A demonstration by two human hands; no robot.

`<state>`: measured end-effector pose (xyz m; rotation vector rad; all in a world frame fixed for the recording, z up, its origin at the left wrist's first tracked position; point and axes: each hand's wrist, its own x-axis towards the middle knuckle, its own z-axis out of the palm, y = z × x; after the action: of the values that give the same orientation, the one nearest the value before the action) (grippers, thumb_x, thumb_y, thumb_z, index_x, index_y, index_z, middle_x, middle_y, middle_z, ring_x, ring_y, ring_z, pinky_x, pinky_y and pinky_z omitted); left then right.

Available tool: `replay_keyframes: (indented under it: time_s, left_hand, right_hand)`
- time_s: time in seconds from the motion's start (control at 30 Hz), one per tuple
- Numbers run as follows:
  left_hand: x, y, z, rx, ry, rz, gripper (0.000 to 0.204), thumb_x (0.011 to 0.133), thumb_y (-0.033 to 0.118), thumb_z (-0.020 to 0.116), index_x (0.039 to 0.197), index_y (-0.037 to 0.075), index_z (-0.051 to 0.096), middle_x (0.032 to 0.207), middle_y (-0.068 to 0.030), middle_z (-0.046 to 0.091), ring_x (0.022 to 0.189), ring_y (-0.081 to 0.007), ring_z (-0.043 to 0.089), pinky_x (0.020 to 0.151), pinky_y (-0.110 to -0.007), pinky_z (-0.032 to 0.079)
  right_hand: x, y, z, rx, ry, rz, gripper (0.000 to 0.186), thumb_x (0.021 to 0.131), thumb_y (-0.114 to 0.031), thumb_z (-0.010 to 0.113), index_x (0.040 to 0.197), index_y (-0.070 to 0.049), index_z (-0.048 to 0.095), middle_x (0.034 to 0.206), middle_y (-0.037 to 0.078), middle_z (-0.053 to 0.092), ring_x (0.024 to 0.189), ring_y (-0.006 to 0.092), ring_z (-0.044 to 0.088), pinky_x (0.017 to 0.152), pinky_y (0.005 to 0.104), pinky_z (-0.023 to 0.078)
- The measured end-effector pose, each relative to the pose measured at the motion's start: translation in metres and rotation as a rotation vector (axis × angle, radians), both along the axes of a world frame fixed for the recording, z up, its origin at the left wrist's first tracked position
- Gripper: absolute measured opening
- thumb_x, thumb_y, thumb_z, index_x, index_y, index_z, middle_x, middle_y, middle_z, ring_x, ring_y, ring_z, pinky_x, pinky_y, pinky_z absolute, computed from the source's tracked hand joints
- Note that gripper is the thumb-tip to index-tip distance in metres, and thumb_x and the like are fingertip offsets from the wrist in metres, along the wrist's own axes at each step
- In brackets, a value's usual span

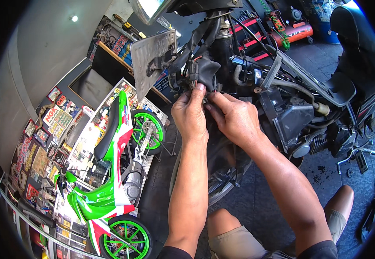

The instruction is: The recorder is shown troubleshooting and repairing wiring behind the front cowl of a motorcycle.

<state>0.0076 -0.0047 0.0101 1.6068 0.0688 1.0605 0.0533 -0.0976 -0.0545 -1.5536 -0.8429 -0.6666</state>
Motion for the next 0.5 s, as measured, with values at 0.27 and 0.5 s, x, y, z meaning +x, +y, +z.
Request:
replay_keyframes:
  time_s: [0.27, 0.5]
  left_hand:
    - [0.0025, 0.0032, 0.0007, -0.070, -0.008, -0.002, 0.027, 0.092, 0.028, 0.082, 0.085, 0.005, 0.068, 0.068, 0.0064, 0.051, 0.054, -0.0032, 0.041, 0.048, -0.021, 0.029]
    - [-0.0006, 0.0092, -0.0081, 0.009, -0.004, -0.033, 0.026, 0.096, 0.024, 0.080, 0.085, 0.001, 0.075, 0.072, 0.0076, 0.057, 0.062, -0.0018, 0.041, 0.055, -0.023, 0.029]
  right_hand:
    - [0.0031, -0.0003, -0.0065, 0.092, -0.039, 0.082, 0.019, 0.094, -0.023, 0.071, 0.107, -0.011, 0.063, 0.092, 0.011, 0.072, 0.076, 0.0390, 0.072, 0.062, 0.0501, 0.056]
    - [-0.0007, 0.0007, -0.0026, 0.215, 0.051, 0.076, 0.017, 0.093, -0.016, 0.069, 0.107, -0.006, 0.068, 0.095, 0.015, 0.073, 0.079, 0.0413, 0.072, 0.068, 0.0487, 0.058]
